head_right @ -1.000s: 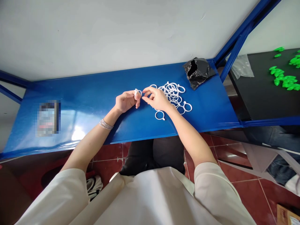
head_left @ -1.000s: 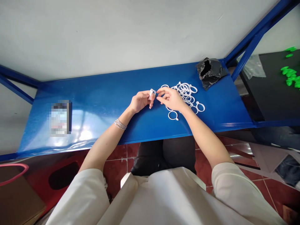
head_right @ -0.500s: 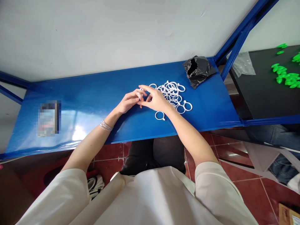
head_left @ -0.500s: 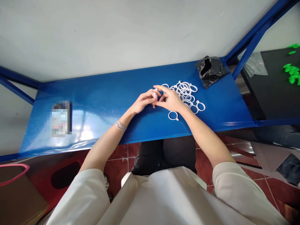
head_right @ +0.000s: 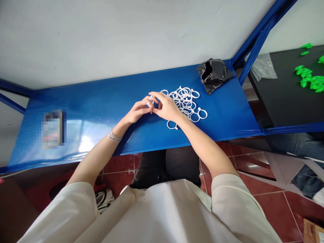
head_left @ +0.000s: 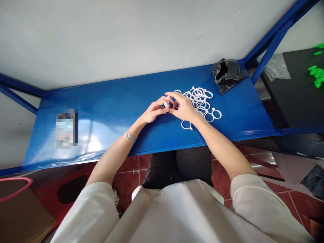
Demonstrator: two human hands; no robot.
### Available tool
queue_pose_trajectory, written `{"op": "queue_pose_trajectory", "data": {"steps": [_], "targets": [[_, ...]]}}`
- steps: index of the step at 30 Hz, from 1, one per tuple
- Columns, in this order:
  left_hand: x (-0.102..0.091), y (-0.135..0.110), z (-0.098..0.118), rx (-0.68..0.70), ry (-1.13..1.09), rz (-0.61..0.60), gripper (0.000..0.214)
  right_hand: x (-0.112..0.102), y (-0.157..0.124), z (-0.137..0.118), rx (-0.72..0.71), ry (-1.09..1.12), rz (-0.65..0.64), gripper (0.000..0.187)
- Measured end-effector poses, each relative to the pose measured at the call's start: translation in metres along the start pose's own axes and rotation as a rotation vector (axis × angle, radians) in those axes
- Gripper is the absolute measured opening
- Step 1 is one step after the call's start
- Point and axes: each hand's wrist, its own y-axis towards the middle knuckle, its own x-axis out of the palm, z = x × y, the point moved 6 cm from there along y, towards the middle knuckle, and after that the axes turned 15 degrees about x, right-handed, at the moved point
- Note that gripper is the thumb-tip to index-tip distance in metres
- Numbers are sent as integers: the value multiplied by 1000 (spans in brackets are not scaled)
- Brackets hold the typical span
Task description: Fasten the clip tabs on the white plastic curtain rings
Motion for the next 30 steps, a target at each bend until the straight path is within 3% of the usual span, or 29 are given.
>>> {"op": "queue_pose_trajectory", "data": {"steps": [4, 7, 12, 18, 24, 30], "targets": [[-8, -2, -7, -29, -48, 198, 51, -16, 3, 4, -3, -50, 65, 57], [-14, -6, -12, -55, 58, 296, 53, -33, 6, 9, 17, -179, 193, 37], [-11, -8, -11, -45, 204, 246, 54, -29, 9, 18, 69, -497, 278, 25], [-10, -7, -2, 76, 407, 172, 42, -22, 9, 22, 123, -574, 269, 21], [-12, -8, -5, 77, 425, 144, 49, -33, 9, 17, 128, -493, 280, 16], [-10, -8, -6, 83, 359, 201, 54, -44, 7, 6, 5, -120, 303, 28]]}}
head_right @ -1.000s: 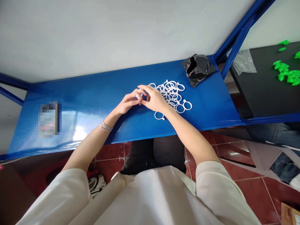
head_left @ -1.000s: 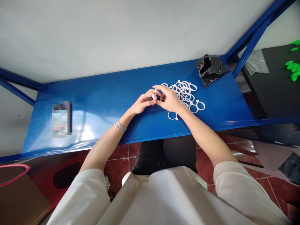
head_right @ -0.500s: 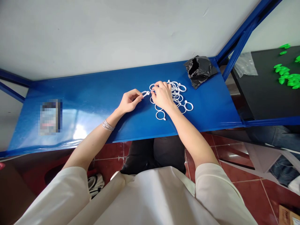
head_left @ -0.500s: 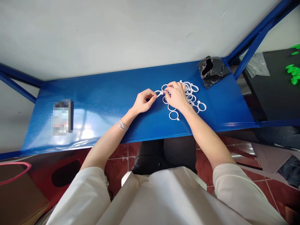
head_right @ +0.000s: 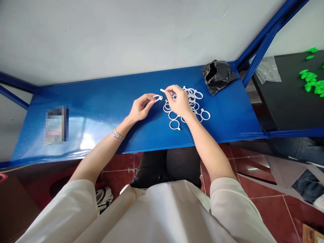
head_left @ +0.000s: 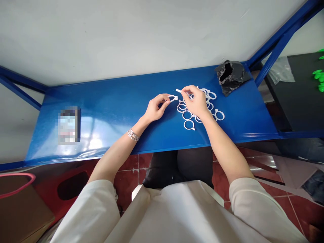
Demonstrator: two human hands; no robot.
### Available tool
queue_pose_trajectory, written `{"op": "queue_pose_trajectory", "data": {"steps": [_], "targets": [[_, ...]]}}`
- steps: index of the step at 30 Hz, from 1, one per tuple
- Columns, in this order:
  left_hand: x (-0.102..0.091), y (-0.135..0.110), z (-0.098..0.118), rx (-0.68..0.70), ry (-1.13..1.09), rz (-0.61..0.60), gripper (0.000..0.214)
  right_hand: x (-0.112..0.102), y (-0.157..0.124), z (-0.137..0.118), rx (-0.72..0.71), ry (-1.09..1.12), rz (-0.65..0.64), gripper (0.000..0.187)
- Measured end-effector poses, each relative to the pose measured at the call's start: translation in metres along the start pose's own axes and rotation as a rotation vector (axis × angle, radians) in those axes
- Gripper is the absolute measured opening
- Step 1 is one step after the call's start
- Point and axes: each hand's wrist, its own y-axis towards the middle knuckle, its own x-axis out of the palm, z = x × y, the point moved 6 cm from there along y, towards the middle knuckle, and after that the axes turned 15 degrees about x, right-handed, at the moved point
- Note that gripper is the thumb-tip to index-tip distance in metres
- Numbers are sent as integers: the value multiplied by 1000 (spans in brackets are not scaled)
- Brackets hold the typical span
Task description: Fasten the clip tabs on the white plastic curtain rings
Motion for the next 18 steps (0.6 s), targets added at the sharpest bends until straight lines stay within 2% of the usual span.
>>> {"op": "queue_pose_trajectory", "data": {"steps": [4, 9, 13, 18], "targets": [[-1, 1, 0, 30, 55, 1, 53, -2, -1, -2, 15, 134, 49, 46], [-6, 0, -2, 47, 141, 44, 52, -1, 1, 2, 43, 198, 89, 56], [-6, 1, 1, 75, 141, 39, 50, 4, 1, 4, 73, 215, 65, 62], [-7, 1, 3, 88, 175, 40, 51, 8, 0, 4, 103, 284, -1, 60]]}}
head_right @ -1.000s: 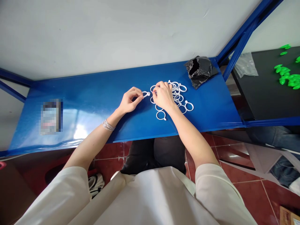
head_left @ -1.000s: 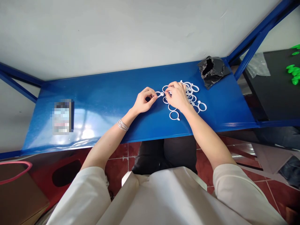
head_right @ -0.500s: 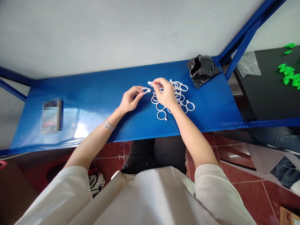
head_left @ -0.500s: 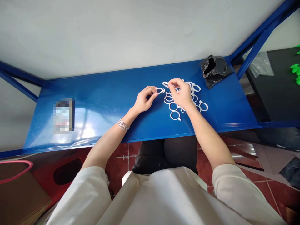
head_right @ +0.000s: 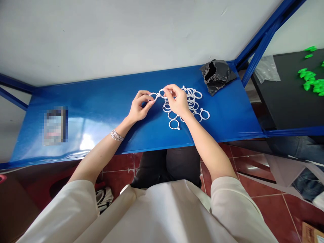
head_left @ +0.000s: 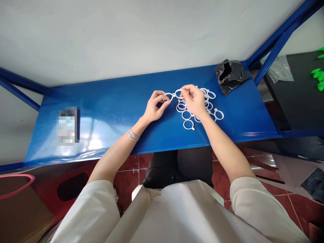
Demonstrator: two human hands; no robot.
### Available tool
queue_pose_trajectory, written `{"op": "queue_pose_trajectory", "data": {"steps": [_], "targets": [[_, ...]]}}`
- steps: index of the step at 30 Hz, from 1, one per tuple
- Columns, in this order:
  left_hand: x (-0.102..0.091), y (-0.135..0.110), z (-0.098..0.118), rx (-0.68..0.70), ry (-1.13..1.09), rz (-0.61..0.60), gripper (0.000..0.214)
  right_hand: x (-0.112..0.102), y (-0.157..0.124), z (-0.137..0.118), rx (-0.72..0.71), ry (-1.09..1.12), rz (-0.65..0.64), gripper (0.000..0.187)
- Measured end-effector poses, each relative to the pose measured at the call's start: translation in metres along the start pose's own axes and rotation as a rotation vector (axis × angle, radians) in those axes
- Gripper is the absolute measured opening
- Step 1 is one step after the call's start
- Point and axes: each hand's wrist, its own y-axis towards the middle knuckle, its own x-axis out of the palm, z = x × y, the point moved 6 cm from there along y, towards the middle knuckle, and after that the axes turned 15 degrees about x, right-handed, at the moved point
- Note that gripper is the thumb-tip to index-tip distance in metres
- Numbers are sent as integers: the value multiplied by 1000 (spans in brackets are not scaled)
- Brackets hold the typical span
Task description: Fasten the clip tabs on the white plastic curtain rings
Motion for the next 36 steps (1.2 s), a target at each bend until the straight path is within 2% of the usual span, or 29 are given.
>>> {"op": "queue_pose_trajectory", "data": {"steps": [4, 8, 12, 15, 19, 22, 26, 32, 36], "targets": [[0, -1, -2, 45, 19, 7, 48, 4, 0, 3, 33, 47, -67, 58], [2, -4, -5, 92, 47, -13, 47, 17, -4, 7, 17, 112, -132, 64], [3, -6, -6, 75, 99, -42, 46, 21, -3, 11, -29, 121, -98, 66], [3, -5, -4, 65, 97, -36, 42, 16, 1, 16, -1, 135, -56, 68], [2, -4, -4, 4, 32, 9, 44, 14, 5, 19, 57, 179, -82, 70], [3, -4, -4, -25, 58, -39, 50, 18, 4, 19, 112, 218, -127, 71], [4, -4, -4, -33, 84, -119, 48, 24, 2, 21, 184, 282, -202, 70], [7, -3, -5, -26, -9, -155, 43, 27, 3, 29, 230, 282, -250, 65], [9, -5, -7, -35, -142, -125, 45, 22, 0, 25, 195, 178, -191, 56]]}}
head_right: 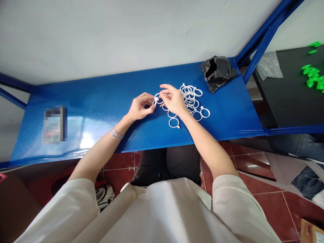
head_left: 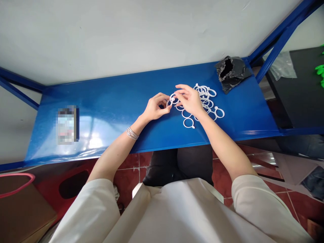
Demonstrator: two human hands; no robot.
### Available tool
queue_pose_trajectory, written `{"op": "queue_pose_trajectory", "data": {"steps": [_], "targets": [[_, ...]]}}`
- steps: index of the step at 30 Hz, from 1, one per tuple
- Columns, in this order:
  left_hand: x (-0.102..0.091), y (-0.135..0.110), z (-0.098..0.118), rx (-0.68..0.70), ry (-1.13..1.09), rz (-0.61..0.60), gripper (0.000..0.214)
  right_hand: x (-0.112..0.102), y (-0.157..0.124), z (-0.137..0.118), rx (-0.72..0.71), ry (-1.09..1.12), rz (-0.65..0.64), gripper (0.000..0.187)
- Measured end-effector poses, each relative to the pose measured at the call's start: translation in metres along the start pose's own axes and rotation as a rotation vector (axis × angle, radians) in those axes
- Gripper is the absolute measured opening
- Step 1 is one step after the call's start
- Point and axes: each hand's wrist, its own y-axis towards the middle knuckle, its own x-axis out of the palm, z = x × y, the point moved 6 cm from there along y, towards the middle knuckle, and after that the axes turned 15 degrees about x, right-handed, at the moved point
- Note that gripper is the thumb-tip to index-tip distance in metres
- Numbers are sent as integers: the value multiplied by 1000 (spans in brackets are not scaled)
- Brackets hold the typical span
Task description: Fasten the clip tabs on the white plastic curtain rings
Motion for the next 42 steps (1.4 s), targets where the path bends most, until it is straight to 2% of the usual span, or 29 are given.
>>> {"op": "queue_pose_trajectory", "data": {"steps": [4, 7, 10, 13, 17, 21, 24, 27, 32, 37, 39, 42], "targets": [[-2, -1, -3, 3, -45, 69, 48, -3, -12, -23, -225, -192, 106, 41], [-2, -1, -3, 25, -51, 77, 45, 2, -16, -30, -301, -264, 58, 40], [-2, -1, 0, 34, -16, 63, 42, 5, -15, -27, -268, -253, 8, 44], [-1, 1, 5, 57, 26, 51, 38, 5, -14, -25, -259, -242, 11, 43], [-2, 2, 11, 92, 52, 60, 36, 6, -19, -30, -311, -235, 51, 37], [-1, 2, 9, 34, 59, 56, 45, 9, -20, -27, -239, -241, 115, 38], [-2, 1, 4, -44, -45, 74, 54, 9, -18, -24, -172, -201, 131, 41], [-1, 2, 0, -126, -231, 118, 59, 3, -14, -23, -165, -211, 146, 44], [-5, 6, -1, -191, -394, 216, 57, 1, -10, -17, -131, -279, 0, 56], [-4, 8, 2, -240, -454, 183, 57, 10, -13, -15, -131, -251, -90, 57], [-3, 8, 3, -255, -450, 161, 59, 13, -15, -16, -146, -249, -112, 51], [-8, 8, 3, -243, -399, 156, 62, 13, -16, -20, -157, -284, -114, 33]]}}
